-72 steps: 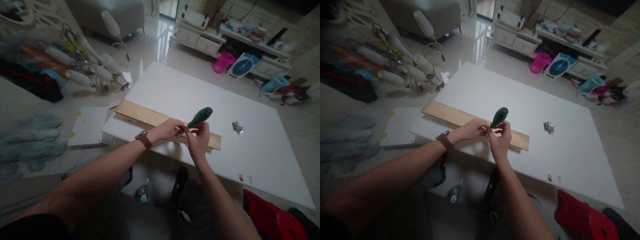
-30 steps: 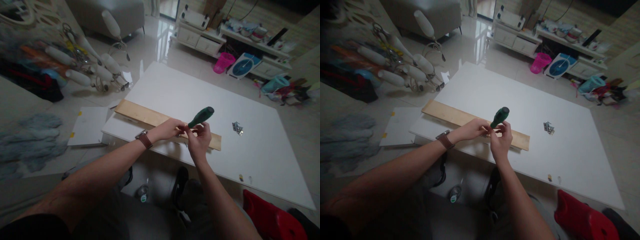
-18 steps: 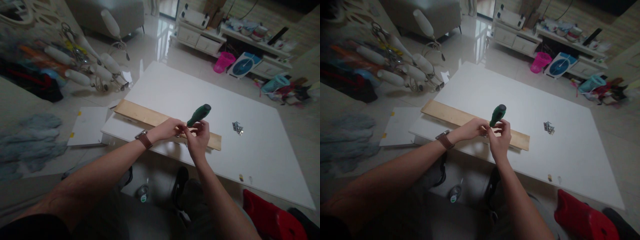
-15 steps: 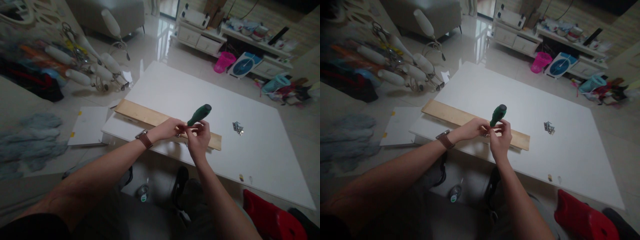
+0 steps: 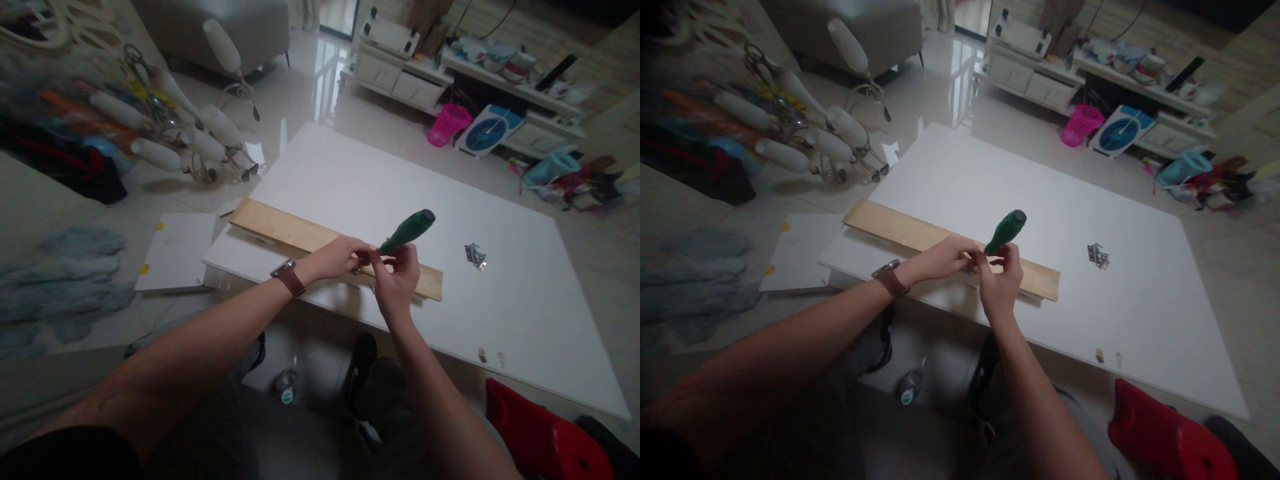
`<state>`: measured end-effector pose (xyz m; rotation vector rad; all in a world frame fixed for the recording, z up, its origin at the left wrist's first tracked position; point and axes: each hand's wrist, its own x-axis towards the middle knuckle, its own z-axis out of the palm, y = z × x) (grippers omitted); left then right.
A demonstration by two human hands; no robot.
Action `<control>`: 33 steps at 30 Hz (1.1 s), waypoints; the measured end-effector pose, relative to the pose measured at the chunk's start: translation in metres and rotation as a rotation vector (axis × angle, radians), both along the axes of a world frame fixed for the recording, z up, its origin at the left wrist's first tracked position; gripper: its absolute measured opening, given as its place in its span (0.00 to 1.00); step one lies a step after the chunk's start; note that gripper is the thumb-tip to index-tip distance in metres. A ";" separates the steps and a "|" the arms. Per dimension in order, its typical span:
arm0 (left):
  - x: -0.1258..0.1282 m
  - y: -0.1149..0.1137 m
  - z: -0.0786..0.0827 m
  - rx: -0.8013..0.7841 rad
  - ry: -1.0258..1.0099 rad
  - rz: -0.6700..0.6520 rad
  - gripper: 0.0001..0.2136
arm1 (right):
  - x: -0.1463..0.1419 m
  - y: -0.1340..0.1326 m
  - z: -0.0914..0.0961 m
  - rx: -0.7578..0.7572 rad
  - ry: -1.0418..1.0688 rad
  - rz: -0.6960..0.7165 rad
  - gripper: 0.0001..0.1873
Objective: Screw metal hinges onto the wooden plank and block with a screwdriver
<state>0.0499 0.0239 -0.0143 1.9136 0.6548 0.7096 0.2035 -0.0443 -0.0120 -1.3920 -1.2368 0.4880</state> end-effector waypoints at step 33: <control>-0.002 0.001 0.001 -0.113 -0.002 0.017 0.07 | -0.002 -0.001 0.002 0.022 -0.022 -0.010 0.21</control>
